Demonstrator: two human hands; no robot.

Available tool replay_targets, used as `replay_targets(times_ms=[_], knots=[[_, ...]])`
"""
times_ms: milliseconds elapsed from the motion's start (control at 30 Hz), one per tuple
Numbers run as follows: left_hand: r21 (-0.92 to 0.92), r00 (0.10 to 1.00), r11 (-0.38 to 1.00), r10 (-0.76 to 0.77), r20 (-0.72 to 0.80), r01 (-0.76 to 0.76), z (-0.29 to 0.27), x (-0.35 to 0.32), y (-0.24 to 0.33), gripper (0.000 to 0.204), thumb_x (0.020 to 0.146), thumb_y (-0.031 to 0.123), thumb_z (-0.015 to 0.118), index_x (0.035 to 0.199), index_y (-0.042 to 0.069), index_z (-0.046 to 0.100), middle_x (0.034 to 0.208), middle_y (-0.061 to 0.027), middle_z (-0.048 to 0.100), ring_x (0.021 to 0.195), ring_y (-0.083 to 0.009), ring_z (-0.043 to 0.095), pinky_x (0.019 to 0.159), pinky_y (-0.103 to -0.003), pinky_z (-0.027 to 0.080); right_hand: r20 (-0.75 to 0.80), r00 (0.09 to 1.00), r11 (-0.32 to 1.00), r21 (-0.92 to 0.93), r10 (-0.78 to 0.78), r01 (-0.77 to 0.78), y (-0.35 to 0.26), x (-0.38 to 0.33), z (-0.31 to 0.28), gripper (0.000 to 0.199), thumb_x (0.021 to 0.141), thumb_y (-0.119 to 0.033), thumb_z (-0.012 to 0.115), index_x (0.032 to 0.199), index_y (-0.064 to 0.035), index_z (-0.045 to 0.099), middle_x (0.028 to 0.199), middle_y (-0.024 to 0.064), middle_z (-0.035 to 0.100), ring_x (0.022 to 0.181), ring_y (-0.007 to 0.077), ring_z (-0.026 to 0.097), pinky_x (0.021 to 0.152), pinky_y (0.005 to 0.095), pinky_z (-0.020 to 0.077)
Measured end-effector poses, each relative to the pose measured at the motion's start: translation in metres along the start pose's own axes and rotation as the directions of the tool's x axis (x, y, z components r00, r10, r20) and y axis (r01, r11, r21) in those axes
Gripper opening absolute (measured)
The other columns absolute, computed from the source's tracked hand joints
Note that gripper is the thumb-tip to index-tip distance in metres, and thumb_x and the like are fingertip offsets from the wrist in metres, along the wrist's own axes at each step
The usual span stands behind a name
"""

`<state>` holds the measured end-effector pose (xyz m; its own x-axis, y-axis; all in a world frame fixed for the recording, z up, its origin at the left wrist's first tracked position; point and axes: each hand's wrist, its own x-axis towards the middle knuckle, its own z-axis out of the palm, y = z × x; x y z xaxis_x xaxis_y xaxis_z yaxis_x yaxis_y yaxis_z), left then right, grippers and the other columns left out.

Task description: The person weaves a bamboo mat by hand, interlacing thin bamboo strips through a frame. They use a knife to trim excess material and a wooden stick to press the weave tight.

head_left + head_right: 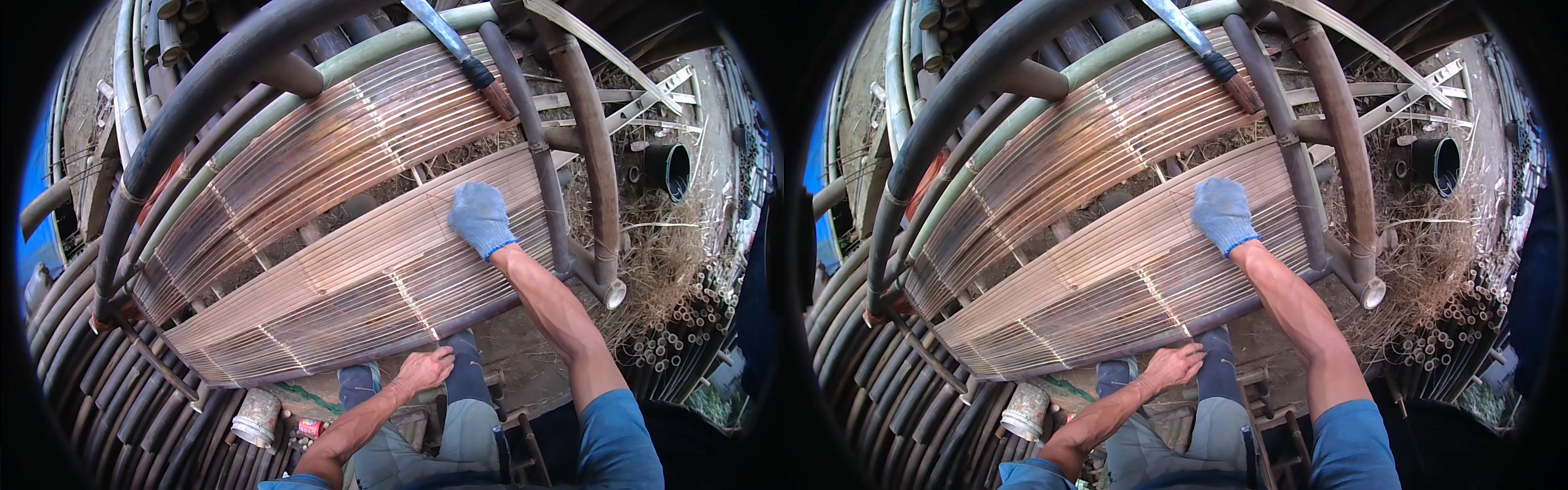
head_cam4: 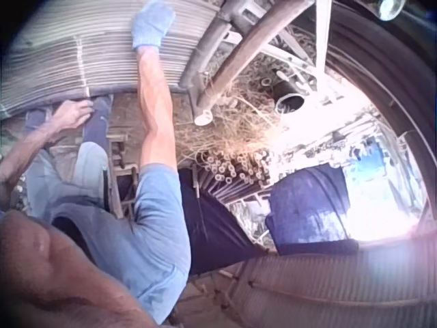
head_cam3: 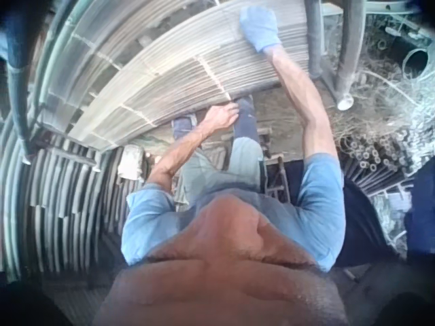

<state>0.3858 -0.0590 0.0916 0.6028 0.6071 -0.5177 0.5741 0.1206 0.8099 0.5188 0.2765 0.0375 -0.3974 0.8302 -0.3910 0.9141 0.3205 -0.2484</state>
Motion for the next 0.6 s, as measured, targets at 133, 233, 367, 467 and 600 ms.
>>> replay_targets(times_ms=[133, 233, 367, 467, 600], knots=[[0.138, 0.703, 0.978, -0.014, -0.711, 0.158, -0.141, 0.102, -0.01, 0.032, 0.086, 0.017, 0.076, 0.112, 0.003, 0.063, 0.107, -0.0176, 0.063, 0.1, -0.0349, 0.06, 0.085, -0.044, 0.052, -0.159, 0.987, 0.987, 0.162, 0.002, 0.024, 0.027, -0.016, 0.012, 0.02, 0.083, -0.02, 0.06, 0.078, -0.0024, 0.069, 0.08, 0.0218, 0.069, 0.077, 0.0399, 0.069, 0.073, 0.0503, 0.0559], [0.227, 0.561, 0.951, 0.073, -0.825, 0.21, -0.216, 0.159, -0.035, 0.035, 0.084, 0.016, 0.077, 0.114, 0.005, 0.064, 0.108, -0.014, 0.061, 0.099, -0.0337, 0.059, 0.084, -0.043, 0.051, -0.133, 0.991, 0.977, 0.204, -0.028, 0.055, 0.018, -0.009, 0.001, 0.019, 0.083, -0.019, 0.062, 0.08, -0.0012, 0.068, 0.079, 0.0222, 0.069, 0.077, 0.0403, 0.069, 0.073, 0.0502, 0.056], [0.251, 0.592, 0.944, 0.079, -0.802, 0.215, -0.226, 0.175, -0.052, 0.017, 0.084, 0.012, 0.076, 0.099, 0.01, 0.069, 0.101, -0.0058, 0.063, 0.093, -0.0286, 0.06, 0.079, -0.04, 0.052, -0.086, 0.996, 0.984, 0.179, 0.024, -0.009, 0.019, -0.001, 0.008, 0.019, 0.083, -0.019, 0.062, 0.079, -0.0012, 0.069, 0.08, 0.0226, 0.069, 0.077, 0.0407, 0.069, 0.073, 0.0501, 0.0562], [0.309, 0.627, 0.934, 0.134, -0.767, 0.179, -0.231, 0.169, -0.056, 0.01, 0.084, 0.011, 0.075, 0.092, 0.01, 0.07, 0.095, -0.0042, 0.062, 0.09, -0.0283, 0.059, 0.075, -0.04, 0.052, -0.049, 0.998, 0.982, 0.19, 0.033, -0.023, 0.016, 0.0, 0.002, 0.02, 0.082, -0.019, 0.062, 0.078, -0.0011, 0.069, 0.082, 0.0233, 0.07, 0.077, 0.0409, 0.069, 0.074, 0.0501, 0.0563], [-0.18, 0.804, 0.983, -0.142, -0.577, 0.044, -0.238, 0.156, -0.05, 0.009, 0.092, 0.015, 0.072, 0.089, 0.007, 0.068, 0.088, -0.0044, 0.067, 0.083, -0.0184, 0.064, 0.072, -0.034, 0.052, -0.014, 0.999, 0.978, 0.206, 0.045, -0.041, 0.018, 0.0, 0.001, 0.02, 0.082, -0.019, 0.062, 0.078, -0.0014, 0.07, 0.081, 0.0236, 0.07, 0.077, 0.0405, 0.07, 0.074, 0.05, 0.0564]])
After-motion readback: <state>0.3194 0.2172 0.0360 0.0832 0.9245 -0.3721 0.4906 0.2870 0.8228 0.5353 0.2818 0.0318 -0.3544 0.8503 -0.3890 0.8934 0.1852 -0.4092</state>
